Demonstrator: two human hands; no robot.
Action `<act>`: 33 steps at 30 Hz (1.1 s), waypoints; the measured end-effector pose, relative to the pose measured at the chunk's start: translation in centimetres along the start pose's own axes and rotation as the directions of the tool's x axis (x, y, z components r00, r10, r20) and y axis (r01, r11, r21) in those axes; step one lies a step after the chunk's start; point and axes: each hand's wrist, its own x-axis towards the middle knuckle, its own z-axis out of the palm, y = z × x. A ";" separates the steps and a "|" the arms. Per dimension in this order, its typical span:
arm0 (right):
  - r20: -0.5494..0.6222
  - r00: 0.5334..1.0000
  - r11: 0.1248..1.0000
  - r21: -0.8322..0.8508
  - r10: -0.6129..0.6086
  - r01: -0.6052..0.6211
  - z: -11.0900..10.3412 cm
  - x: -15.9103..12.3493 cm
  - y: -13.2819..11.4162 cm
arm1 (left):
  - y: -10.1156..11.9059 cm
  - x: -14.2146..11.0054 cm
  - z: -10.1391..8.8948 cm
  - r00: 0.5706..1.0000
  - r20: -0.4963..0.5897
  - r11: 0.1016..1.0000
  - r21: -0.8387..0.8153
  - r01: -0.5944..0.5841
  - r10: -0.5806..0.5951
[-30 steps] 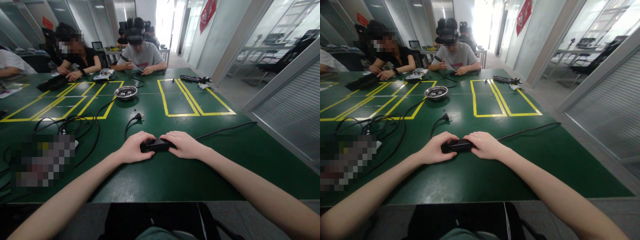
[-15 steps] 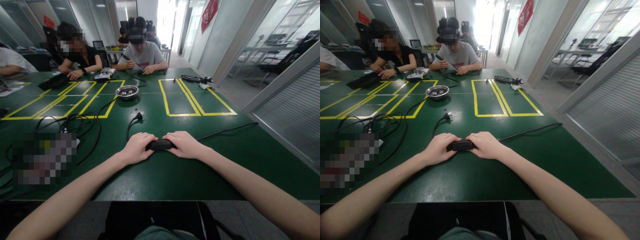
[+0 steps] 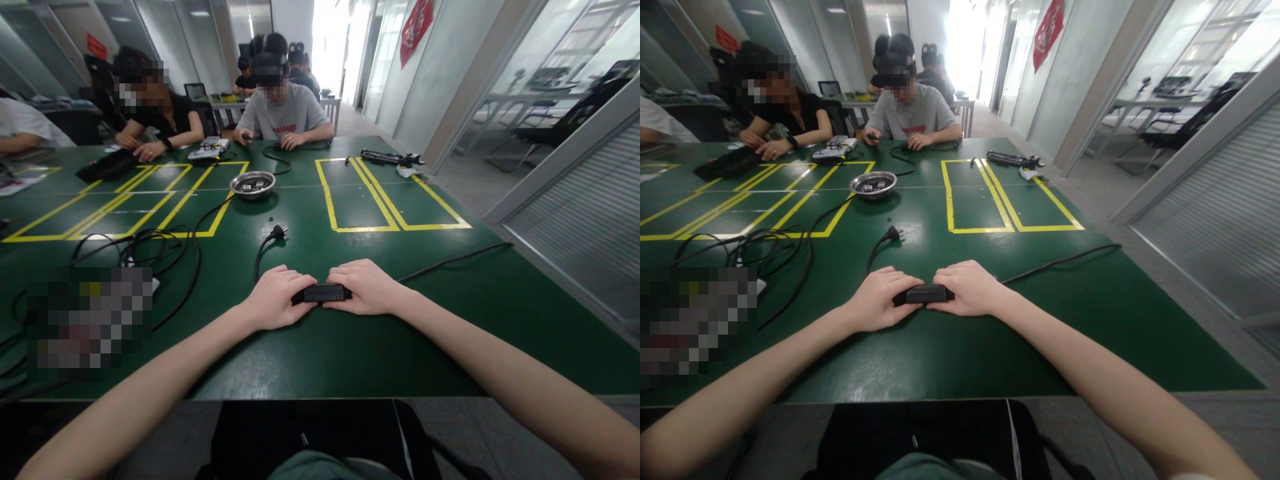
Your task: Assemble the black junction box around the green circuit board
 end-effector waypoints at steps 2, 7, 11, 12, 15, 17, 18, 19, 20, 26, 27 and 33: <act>0.007 1.000 1.000 0.009 0.005 -0.005 -0.1 0.0 -0.1 | -0.2 0.0 -0.1 0.999 0.008 0.998 0.021 -0.052 0.052; -0.016 1.000 1.000 0.024 0.011 -0.010 -0.1 0.1 -0.2 | -0.5 0.0 -0.2 0.996 0.006 0.991 0.101 -0.090 0.089; -0.040 0.999 0.999 0.035 -0.015 0.016 -0.2 0.1 -0.3 | -0.4 0.0 -0.2 0.997 0.008 0.991 0.107 -0.077 0.076; -0.035 0.999 0.999 0.032 -0.015 0.016 -0.2 0.1 -0.4 | -0.3 0.0 -0.2 0.997 0.007 0.991 0.108 -0.077 0.077; -0.025 1.000 1.000 -0.011 -0.017 0.017 -0.2 0.0 -0.5 | 0.0 0.1 -0.1 0.997 -0.007 0.991 0.113 -0.075 0.076; -0.035 0.999 0.999 -0.038 -0.019 0.017 -0.2 0.0 -0.6 | 0.0 0.2 0.0 0.997 -0.020 0.989 0.130 -0.076 0.079; -0.046 0.999 0.999 -0.043 -0.018 0.016 -0.1 0.0 -0.6 | 0.0 0.2 0.1 0.996 -0.026 0.986 0.143 -0.080 0.084; -0.061 0.998 0.999 -0.042 -0.017 0.014 -0.1 0.0 -0.6 | 0.0 0.2 0.1 0.996 -0.026 0.984 0.157 -0.085 0.090; -0.076 0.997 0.999 -0.039 -0.017 0.014 -0.1 0.0 -0.6 | 0.0 0.1 0.2 0.995 -0.026 0.982 0.169 -0.086 0.092; -0.124 0.987 0.991 -0.097 -0.106 0.094 -0.1 -0.4 -0.2 | 0.1 0.2 0.0 0.998 -0.060 0.996 0.092 0.011 -0.006; -0.128 0.983 0.985 -0.126 -0.131 0.115 -0.1 -0.5 -0.1 | 0.1 0.2 -0.1 0.997 -0.057 0.998 0.042 0.051 -0.049; -0.149 0.971 0.961 -0.229 -0.189 0.152 0.1 -0.9 -0.1 | 0.2 0.5 -1.0 0.956 0.161 0.898 -0.334 0.286 -0.245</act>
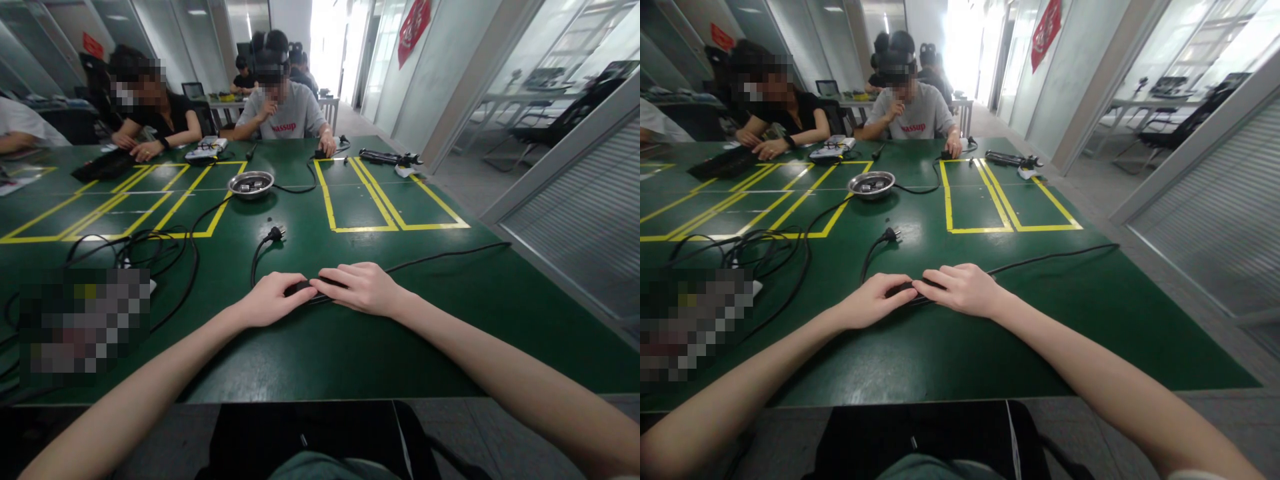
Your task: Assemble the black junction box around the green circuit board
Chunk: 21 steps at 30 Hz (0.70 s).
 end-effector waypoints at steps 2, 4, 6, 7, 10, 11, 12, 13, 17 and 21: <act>0.001 1.000 1.000 -0.015 0.003 -0.003 0.1 0.2 0.0 | -0.1 0.0 -0.1 1.000 0.024 0.990 -0.142 0.017 -0.014; 0.041 0.999 1.000 0.007 0.025 -0.025 0.2 0.6 0.0 | -0.2 -0.1 -0.1 0.999 -0.034 0.988 -0.153 0.001 -0.006; 0.096 0.992 0.992 0.090 0.079 -0.087 0.3 0.9 0.0 | -0.5 -0.2 0.1 0.991 -0.131 0.999 -0.022 -0.035 0.032; 0.120 0.986 0.981 0.145 0.114 -0.131 0.3 1.0 -0.1 | -0.6 -0.2 0.1 0.983 -0.168 0.996 0.068 -0.060 0.071; 0.156 0.965 0.930 0.273 0.209 -0.245 0.2 1.1 -0.2 | -0.8 -0.3 0.3 0.961 -0.189 0.950 0.275 -0.146 0.202; 0.156 0.962 0.920 0.291 0.224 -0.261 0.2 1.0 -0.3 | -0.8 -0.3 0.4 0.955 -0.182 0.937 0.306 -0.170 0.233; 0.150 0.961 0.916 0.298 0.232 -0.268 0.1 1.0 -0.3 | -0.8 -0.3 0.4 0.950 -0.183 0.928 0.324 -0.186 0.254; 0.138 0.962 0.918 0.294 0.234 -0.266 0.1 0.9 -0.3 | -0.8 -0.3 0.5 0.946 -0.188 0.924 0.331 -0.191 0.263; 0.110 0.966 0.939 0.232 0.236 -0.256 0.2 0.7 -0.3 | -0.8 -0.2 0.6 0.943 -0.201 0.926 0.325 -0.190 0.264; 0.112 0.969 0.941 0.239 0.220 -0.241 0.2 0.8 -0.3 | -0.9 -0.3 0.6 0.941 -0.203 0.916 0.356 -0.187 0.271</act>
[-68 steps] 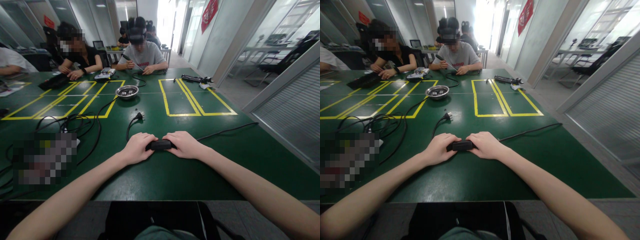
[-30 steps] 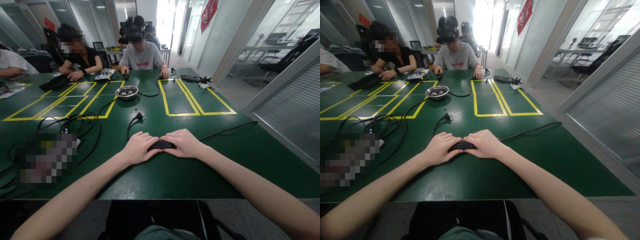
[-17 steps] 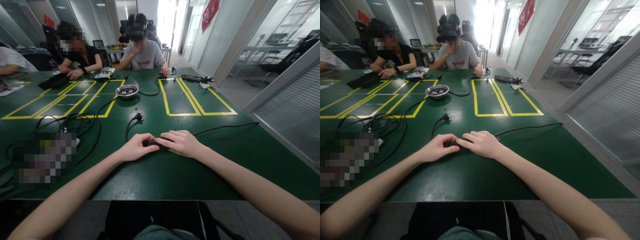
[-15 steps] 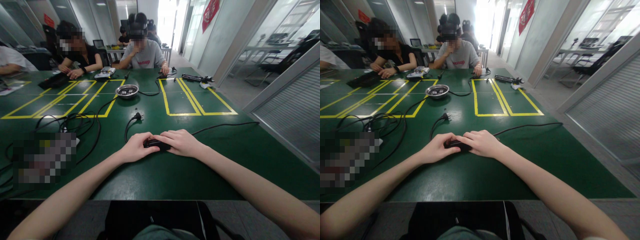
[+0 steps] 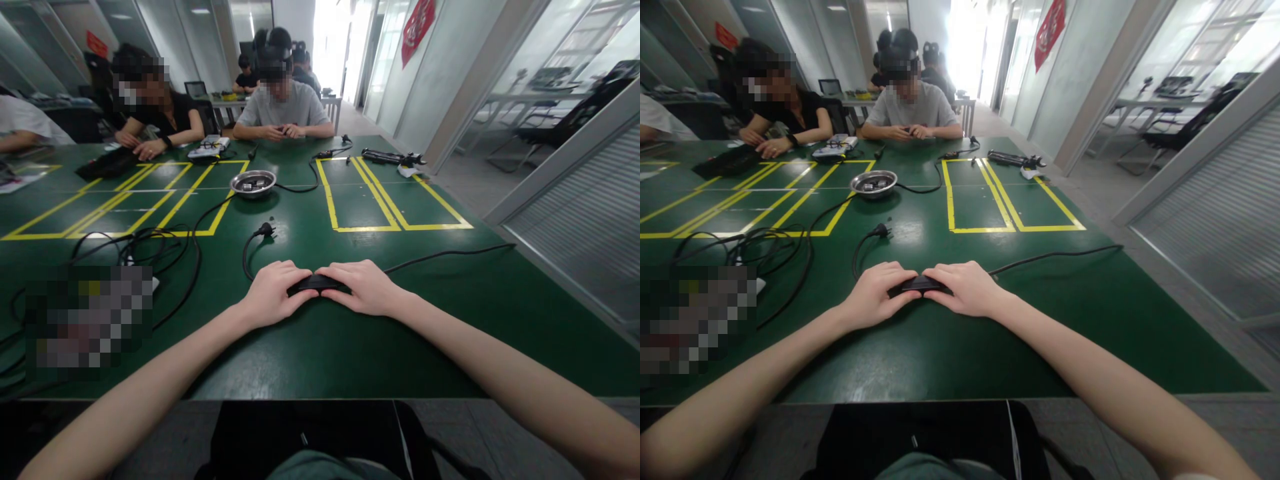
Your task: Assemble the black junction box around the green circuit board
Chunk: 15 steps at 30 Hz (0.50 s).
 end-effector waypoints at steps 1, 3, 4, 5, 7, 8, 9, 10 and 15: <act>0.007 1.000 1.000 0.001 -0.025 0.025 0.0 0.0 0.0 | 0.0 0.0 0.0 1.000 0.007 1.000 -0.007 0.009 -0.009; 0.027 0.996 0.996 -0.037 -0.085 0.086 0.0 0.0 0.0 | 0.0 0.0 0.0 0.999 0.033 0.998 -0.046 0.044 -0.043; 0.042 0.993 0.991 -0.074 -0.109 0.112 0.0 -0.1 0.0 | 0.1 0.0 0.0 0.997 0.044 0.995 -0.070 0.064 -0.061; 0.058 0.991 0.985 -0.113 -0.122 0.128 -0.1 -0.1 0.1 | 0.1 0.0 0.0 0.996 0.047 0.993 -0.089 0.080 -0.076; 0.072 0.992 0.979 -0.168 -0.108 0.118 -0.1 -0.2 0.5 | 0.1 0.0 0.1 0.996 0.018 0.991 -0.103 0.085 -0.083; 0.062 0.995 0.980 -0.178 -0.078 0.088 -0.1 -0.3 0.8 | 0.1 0.0 0.2 0.997 -0.010 0.993 -0.097 0.071 -0.072; 0.037 0.999 0.983 -0.178 -0.034 0.040 -0.2 -0.4 1.3 | 0.1 0.0 0.2 0.997 -0.044 0.995 -0.083 0.054 -0.058; -0.007 1.000 0.985 -0.170 0.023 -0.024 -0.3 -0.5 2.0 | 0.0 -0.1 0.3 0.996 -0.078 0.997 -0.064 0.037 -0.042; -0.366 0.850 0.904 -0.051 0.378 -0.424 -1.6 -1.6 7.5 | -0.3 -0.3 0.4 0.991 -0.130 1.000 -0.014 -0.010 0.008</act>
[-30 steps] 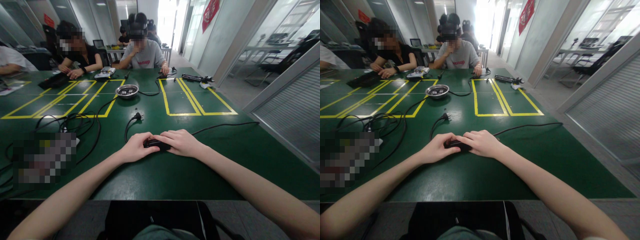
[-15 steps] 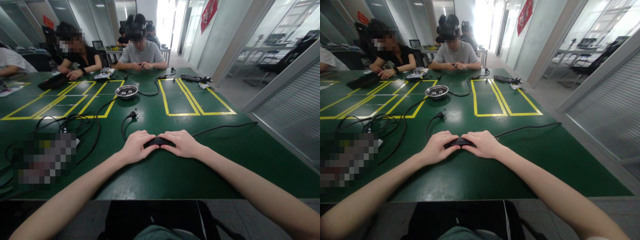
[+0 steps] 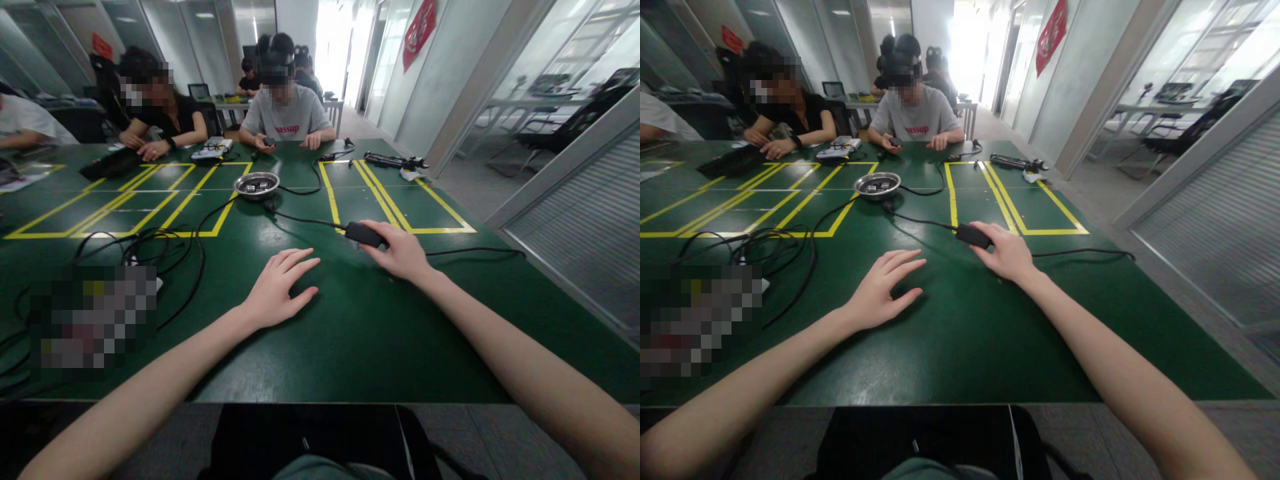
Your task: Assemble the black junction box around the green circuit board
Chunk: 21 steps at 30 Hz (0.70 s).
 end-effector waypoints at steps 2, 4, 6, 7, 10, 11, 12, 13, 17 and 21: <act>-0.130 0.973 0.981 0.023 0.192 -0.191 -0.7 0.5 2.5 | 0.0 -0.1 0.0 1.000 0.019 1.000 -0.008 -0.018 0.018; -0.243 0.909 0.940 0.053 0.339 -0.336 -1.7 0.8 4.6 | 0.0 -0.1 0.0 0.999 0.034 1.000 -0.012 -0.028 0.028; -0.333 0.842 0.902 0.070 0.424 -0.426 -2.8 0.7 5.9 | 0.1 -0.2 0.0 0.998 0.053 0.999 -0.021 -0.025 0.026; -0.364 0.808 0.879 0.075 0.463 -0.470 -3.3 0.6 6.4 | 0.1 -0.2 0.0 0.998 0.061 0.999 -0.027 -0.021 0.022; -0.404 0.715 0.797 0.060 0.570 -0.601 -4.5 0.3 7.1 | 0.0 -0.2 0.1 0.997 0.079 0.999 -0.039 -0.002 0.005; -0.399 0.695 0.771 0.050 0.599 -0.635 -4.7 0.2 7.2 | -0.1 -0.2 0.1 0.997 0.081 0.999 -0.042 0.003 0.000; -0.389 0.675 0.743 0.038 0.627 -0.668 -4.8 0.1 7.3 | -0.1 -0.2 0.1 0.996 0.084 0.999 -0.044 0.006 -0.003; -0.378 0.658 0.718 0.028 0.652 -0.696 -4.8 0.0 7.5 | -0.2 -0.2 0.1 0.996 0.088 0.999 -0.045 0.008 -0.004; -0.357 0.605 0.649 0.005 0.712 -0.761 -4.4 -0.5 8.5 | -0.2 -0.2 0.1 0.995 0.102 0.999 -0.045 0.009 -0.005; -0.330 0.633 0.671 0.003 0.700 -0.741 -4.1 -0.8 9.0 | 0.0 -0.2 0.1 0.993 0.114 0.998 -0.053 0.016 -0.010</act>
